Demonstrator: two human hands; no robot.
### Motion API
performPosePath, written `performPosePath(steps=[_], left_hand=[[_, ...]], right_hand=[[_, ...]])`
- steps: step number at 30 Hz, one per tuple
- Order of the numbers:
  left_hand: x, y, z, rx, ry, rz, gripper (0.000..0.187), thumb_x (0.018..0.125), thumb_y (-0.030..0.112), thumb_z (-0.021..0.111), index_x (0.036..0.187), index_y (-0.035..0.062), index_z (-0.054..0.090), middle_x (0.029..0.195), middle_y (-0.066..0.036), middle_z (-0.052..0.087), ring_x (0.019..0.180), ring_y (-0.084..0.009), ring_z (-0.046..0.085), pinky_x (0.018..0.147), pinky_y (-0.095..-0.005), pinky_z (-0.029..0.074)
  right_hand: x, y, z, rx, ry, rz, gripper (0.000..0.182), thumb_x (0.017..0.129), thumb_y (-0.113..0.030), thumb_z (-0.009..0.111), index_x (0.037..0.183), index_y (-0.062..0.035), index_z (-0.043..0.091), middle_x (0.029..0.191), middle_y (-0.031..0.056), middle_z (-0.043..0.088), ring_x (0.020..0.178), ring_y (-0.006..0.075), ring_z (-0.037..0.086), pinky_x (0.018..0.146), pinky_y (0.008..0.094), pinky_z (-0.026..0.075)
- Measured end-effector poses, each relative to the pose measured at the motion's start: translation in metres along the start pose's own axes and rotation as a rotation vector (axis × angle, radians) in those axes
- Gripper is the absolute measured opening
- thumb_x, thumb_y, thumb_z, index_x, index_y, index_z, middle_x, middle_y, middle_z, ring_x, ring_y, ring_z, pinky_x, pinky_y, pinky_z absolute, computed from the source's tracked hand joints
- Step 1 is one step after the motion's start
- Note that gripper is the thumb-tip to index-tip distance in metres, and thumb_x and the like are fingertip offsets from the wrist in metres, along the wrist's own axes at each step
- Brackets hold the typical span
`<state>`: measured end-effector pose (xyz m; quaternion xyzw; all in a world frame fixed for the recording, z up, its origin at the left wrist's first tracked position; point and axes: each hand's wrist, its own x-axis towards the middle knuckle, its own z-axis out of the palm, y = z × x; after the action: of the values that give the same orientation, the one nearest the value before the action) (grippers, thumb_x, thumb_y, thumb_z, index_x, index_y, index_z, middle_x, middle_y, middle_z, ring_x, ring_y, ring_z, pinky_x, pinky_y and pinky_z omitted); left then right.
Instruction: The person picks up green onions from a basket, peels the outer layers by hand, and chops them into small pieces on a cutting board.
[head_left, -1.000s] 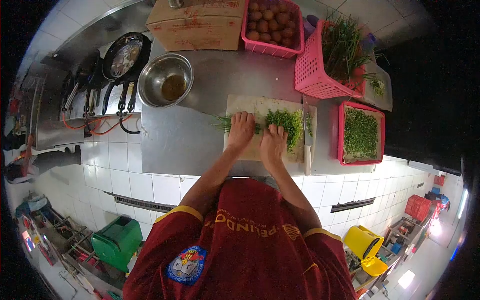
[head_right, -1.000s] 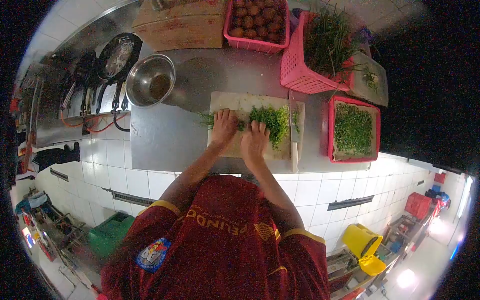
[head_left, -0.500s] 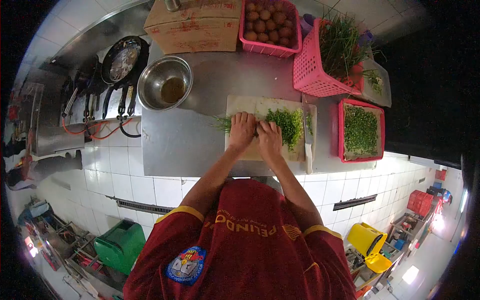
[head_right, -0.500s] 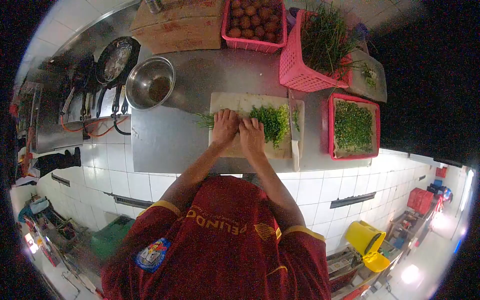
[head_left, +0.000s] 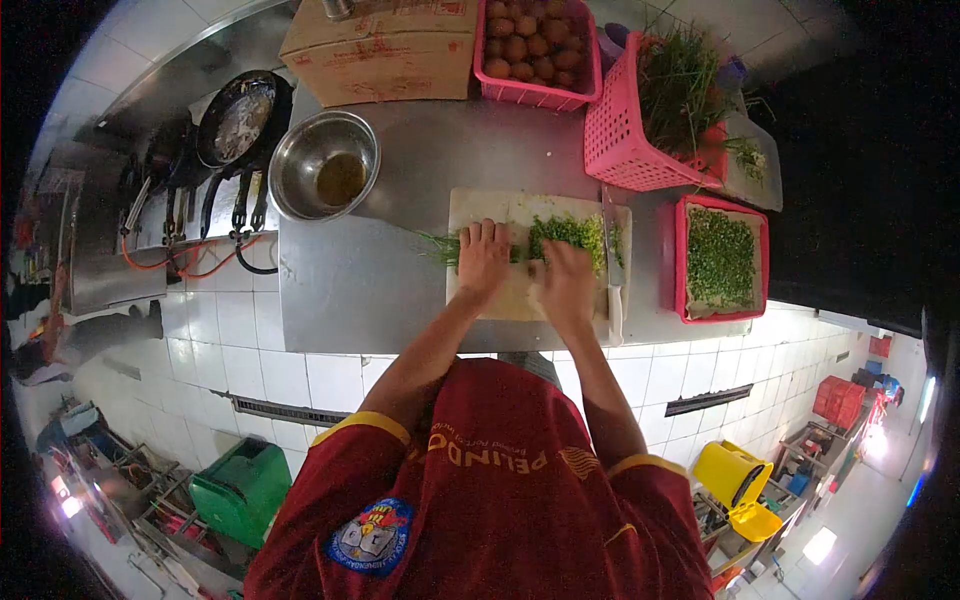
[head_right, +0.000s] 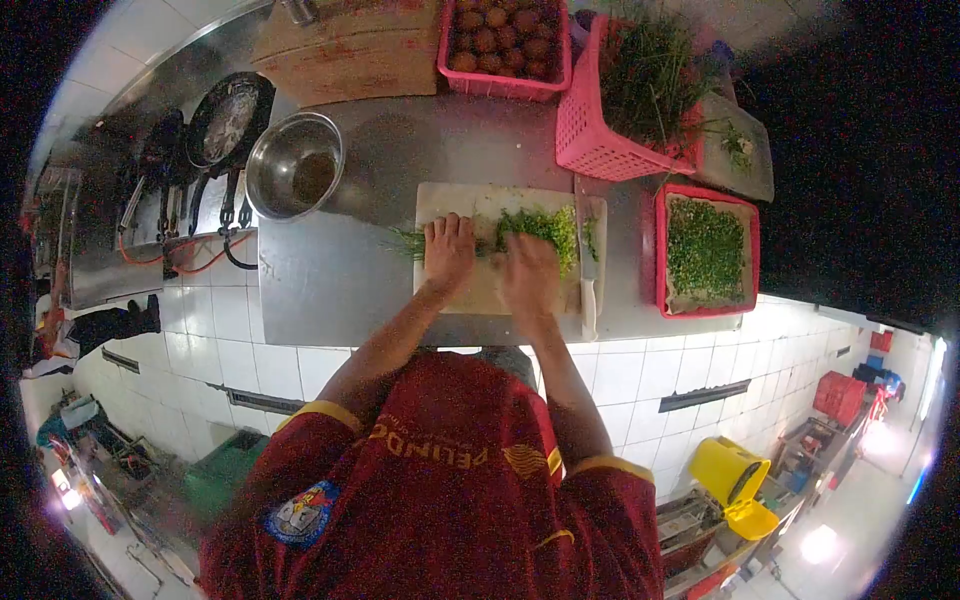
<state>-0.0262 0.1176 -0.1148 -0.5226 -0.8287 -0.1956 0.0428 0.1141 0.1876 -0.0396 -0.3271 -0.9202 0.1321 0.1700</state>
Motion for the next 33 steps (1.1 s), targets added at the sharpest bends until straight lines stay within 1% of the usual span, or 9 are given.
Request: performPosePath(steps=[4,6,10,18,19,20,22,25,33], left_hand=[[0.001,0.001,-0.008,-0.004,-0.032,-0.002,0.022,0.088,0.015,0.056,0.106,0.0031,0.052,0.099,-0.013,0.048,0.096,-0.0321,0.048,0.089,-0.0471,0.036],[0.001,0.001,-0.009,-0.025,-0.066,-0.009,0.022,0.088,0.015,0.056,0.106,0.0030,0.052,0.099,-0.014,0.048,0.096,-0.0323,0.048,0.089,-0.0475,0.036],[0.001,0.002,-0.012,-0.055,-0.023,-0.019,0.020,0.089,0.016,0.056,0.105,0.0036,0.052,0.099,-0.014,0.048,0.097,-0.0315,0.048,0.090,-0.0469,0.036],[0.001,0.000,-0.010,-0.062,-0.041,-0.017,0.020,0.091,0.018,0.055,0.106,0.0044,0.054,0.102,-0.013,0.049,0.099,-0.0310,0.048,0.093,-0.0490,0.035],[0.001,0.000,-0.006,-0.048,-0.035,-0.015,0.020,0.090,0.018,0.055,0.106,0.0046,0.055,0.102,-0.012,0.049,0.100,-0.0309,0.048,0.093,-0.0491,0.035],[0.000,-0.001,-0.003,-0.033,-0.030,-0.015,0.021,0.090,0.018,0.055,0.106,0.0049,0.055,0.102,-0.012,0.050,0.100,-0.0309,0.048,0.093,-0.0492,0.035],[-0.002,-0.002,0.000,-0.007,-0.036,-0.012,0.022,0.090,0.019,0.055,0.107,0.0049,0.055,0.103,-0.013,0.050,0.101,-0.0308,0.048,0.093,-0.0494,0.034],[-0.001,-0.005,0.003,-0.008,-0.058,-0.010,0.025,0.091,0.021,0.055,0.109,0.0046,0.054,0.104,-0.013,0.049,0.102,-0.0311,0.047,0.092,-0.0495,0.033],[0.000,-0.004,-0.003,-0.028,-0.087,-0.012,0.023,0.090,0.018,0.054,0.109,0.0045,0.056,0.104,-0.014,0.050,0.101,-0.0311,0.048,0.091,-0.0491,0.034]], right_hand=[[-0.062,0.060,-0.038,-0.270,0.203,0.439,0.045,0.085,-0.024,0.066,0.114,0.0059,0.050,0.107,0.0241,0.053,0.099,0.0410,0.051,0.089,0.0501,0.040],[-0.101,0.096,-0.038,-0.126,-0.097,0.706,0.054,0.082,-0.023,0.068,0.120,0.0069,0.043,0.111,0.0256,0.051,0.106,0.0442,0.048,0.090,0.0527,0.039],[-0.124,0.130,-0.022,0.120,-0.107,0.559,0.056,0.077,-0.022,0.075,0.116,-0.0012,0.041,0.098,0.0291,0.058,0.090,0.0451,0.058,0.078,0.0492,0.047],[-0.090,0.018,-0.060,0.103,-0.082,0.793,0.027,0.097,-0.023,0.053,0.110,0.0011,0.053,0.078,0.0324,0.060,0.071,0.0459,0.063,0.055,0.0486,0.045],[-0.107,0.015,-0.044,0.191,0.072,0.619,0.031,0.097,-0.024,0.055,0.112,0.0026,0.052,0.072,0.0292,0.059,0.061,0.0414,0.059,0.052,0.0442,0.043],[-0.118,0.007,-0.031,0.685,0.091,0.736,0.023,0.097,-0.019,0.053,0.106,0.0021,0.053,0.058,0.0055,0.049,0.048,0.0103,0.048,0.041,0.0301,0.038],[-0.100,-0.032,-0.028,0.453,0.067,0.644,0.021,0.096,-0.019,0.054,0.102,0.0005,0.052,0.059,0.0019,0.050,0.045,0.0111,0.046,0.039,0.0293,0.036],[-0.064,-0.068,-0.031,0.398,-0.149,0.742,0.017,0.094,-0.013,0.052,0.092,0.0037,0.050,0.064,0.0275,0.058,0.064,0.0451,0.062,0.054,0.0469,0.045],[-0.031,-0.098,-0.038,0.092,-0.425,0.658,0.025,0.095,-0.019,0.047,0.098,0.0057,0.049,0.079,0.0332,0.062,0.079,0.0500,0.063,0.071,0.0563,0.051]])
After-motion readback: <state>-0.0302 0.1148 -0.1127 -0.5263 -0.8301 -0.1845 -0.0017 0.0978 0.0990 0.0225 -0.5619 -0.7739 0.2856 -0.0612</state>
